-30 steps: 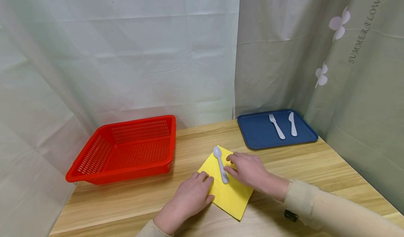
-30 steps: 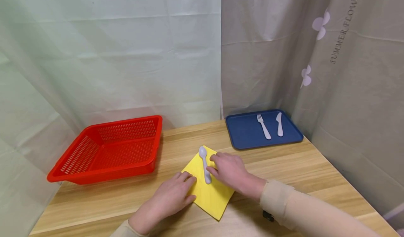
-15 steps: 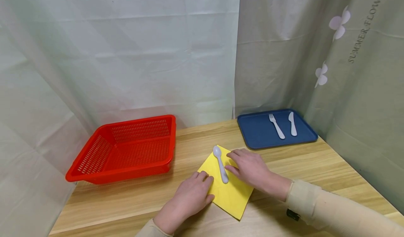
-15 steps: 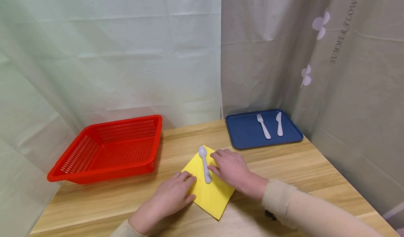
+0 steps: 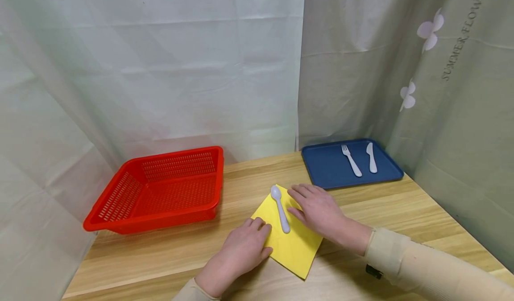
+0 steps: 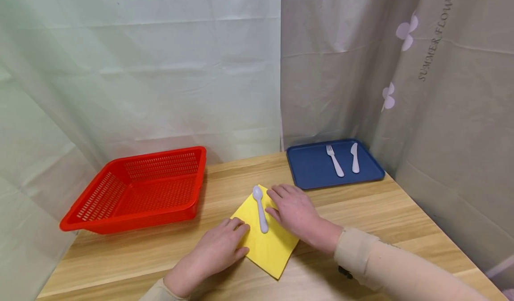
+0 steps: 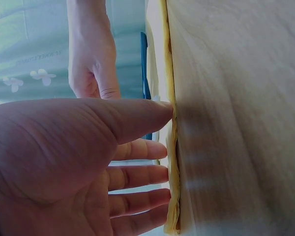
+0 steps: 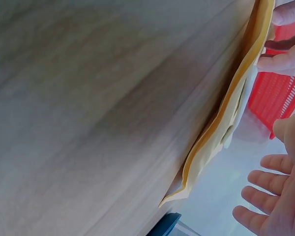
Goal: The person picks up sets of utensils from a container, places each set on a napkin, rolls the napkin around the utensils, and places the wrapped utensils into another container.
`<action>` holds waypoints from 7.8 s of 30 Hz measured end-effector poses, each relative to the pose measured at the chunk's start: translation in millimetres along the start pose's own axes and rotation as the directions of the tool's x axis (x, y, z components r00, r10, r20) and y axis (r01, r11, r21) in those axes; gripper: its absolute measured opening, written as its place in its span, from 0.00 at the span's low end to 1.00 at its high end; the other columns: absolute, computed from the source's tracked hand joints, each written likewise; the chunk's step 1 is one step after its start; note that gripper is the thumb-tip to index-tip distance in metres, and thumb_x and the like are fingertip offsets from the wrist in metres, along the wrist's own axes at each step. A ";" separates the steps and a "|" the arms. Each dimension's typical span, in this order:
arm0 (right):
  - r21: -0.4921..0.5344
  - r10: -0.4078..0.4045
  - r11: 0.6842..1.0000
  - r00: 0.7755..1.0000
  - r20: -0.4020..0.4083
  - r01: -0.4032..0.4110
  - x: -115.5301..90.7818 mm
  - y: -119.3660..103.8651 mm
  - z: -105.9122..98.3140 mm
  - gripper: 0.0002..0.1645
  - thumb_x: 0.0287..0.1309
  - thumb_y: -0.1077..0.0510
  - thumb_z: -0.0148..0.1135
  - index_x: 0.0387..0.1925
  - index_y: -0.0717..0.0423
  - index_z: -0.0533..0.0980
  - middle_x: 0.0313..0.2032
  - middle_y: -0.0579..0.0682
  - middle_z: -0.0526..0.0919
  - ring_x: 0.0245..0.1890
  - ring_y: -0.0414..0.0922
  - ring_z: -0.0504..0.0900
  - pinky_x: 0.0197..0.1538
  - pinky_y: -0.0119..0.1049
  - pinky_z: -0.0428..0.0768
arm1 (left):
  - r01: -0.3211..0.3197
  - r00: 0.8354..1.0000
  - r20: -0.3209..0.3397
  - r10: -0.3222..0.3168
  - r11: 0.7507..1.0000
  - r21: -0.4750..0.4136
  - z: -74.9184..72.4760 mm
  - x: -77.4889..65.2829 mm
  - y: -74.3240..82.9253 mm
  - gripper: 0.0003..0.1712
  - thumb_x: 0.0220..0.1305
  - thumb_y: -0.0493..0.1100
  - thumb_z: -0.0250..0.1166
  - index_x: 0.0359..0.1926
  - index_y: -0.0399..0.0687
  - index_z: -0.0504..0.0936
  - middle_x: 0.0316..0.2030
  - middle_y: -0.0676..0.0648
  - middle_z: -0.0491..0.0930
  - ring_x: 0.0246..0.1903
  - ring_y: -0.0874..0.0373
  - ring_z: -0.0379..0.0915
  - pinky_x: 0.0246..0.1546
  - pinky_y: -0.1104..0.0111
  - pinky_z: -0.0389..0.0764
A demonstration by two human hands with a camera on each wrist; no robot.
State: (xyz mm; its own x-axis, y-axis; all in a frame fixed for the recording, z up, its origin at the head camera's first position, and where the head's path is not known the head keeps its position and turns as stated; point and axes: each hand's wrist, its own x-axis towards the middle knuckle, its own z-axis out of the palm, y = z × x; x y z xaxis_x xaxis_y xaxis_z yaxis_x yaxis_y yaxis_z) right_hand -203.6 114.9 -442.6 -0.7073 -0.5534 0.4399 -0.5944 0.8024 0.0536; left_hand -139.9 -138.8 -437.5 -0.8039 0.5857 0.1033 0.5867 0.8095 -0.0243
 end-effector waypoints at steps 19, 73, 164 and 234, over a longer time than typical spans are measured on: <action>-0.020 0.022 1.000 0.999 0.032 -0.022 1.3 8.4 -3.4 0.39 0.75 0.38 0.70 0.74 0.59 0.77 0.72 0.59 0.79 0.74 0.61 0.75 0.76 0.60 0.70 | -0.001 1.000 -0.005 0.001 1.000 -0.003 -0.7 -1.1 0.2 0.27 0.66 0.56 0.80 0.58 0.47 0.85 0.53 0.47 0.81 0.52 0.49 0.79 0.41 0.58 0.87; -0.136 0.250 0.962 0.962 0.105 -0.235 5.5 80.9 -4.0 0.46 0.80 0.37 0.63 0.84 0.58 0.64 0.83 0.62 0.63 0.82 0.63 0.61 0.82 0.63 0.57 | -0.010 1.000 -0.019 0.009 1.000 -0.008 -1.8 -2.3 0.5 0.26 0.66 0.54 0.81 0.57 0.47 0.84 0.53 0.47 0.81 0.52 0.48 0.79 0.39 0.57 0.87; -0.146 0.443 0.895 0.879 0.177 -0.422 13.1 156.9 -0.4 0.48 0.84 0.38 0.57 0.84 0.67 0.57 0.83 0.71 0.58 0.82 0.70 0.56 0.80 0.71 0.53 | 0.005 1.000 0.008 -0.005 1.000 -0.016 -0.6 -0.8 0.6 0.27 0.68 0.55 0.80 0.59 0.48 0.84 0.54 0.47 0.81 0.53 0.49 0.78 0.42 0.58 0.87; -0.179 0.545 0.837 0.812 0.207 -0.517 -7.2 187.2 10.1 0.43 0.83 0.37 0.57 0.70 0.75 0.70 0.65 0.74 0.75 0.68 0.71 0.72 0.68 0.72 0.69 | -0.008 1.000 -0.015 0.008 1.000 -0.011 -3.5 -2.0 0.7 0.26 0.66 0.54 0.81 0.57 0.47 0.84 0.53 0.47 0.81 0.52 0.49 0.79 0.40 0.58 0.86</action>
State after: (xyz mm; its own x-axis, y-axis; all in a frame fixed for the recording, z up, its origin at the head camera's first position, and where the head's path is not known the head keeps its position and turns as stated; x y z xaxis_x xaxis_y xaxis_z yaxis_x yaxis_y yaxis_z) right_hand -313.7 266.9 -444.8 -0.9778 -0.0581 0.2014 -0.0638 0.9977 -0.0219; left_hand -137.6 -139.6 -434.3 -0.7975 0.5918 0.1178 0.5945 0.8040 -0.0138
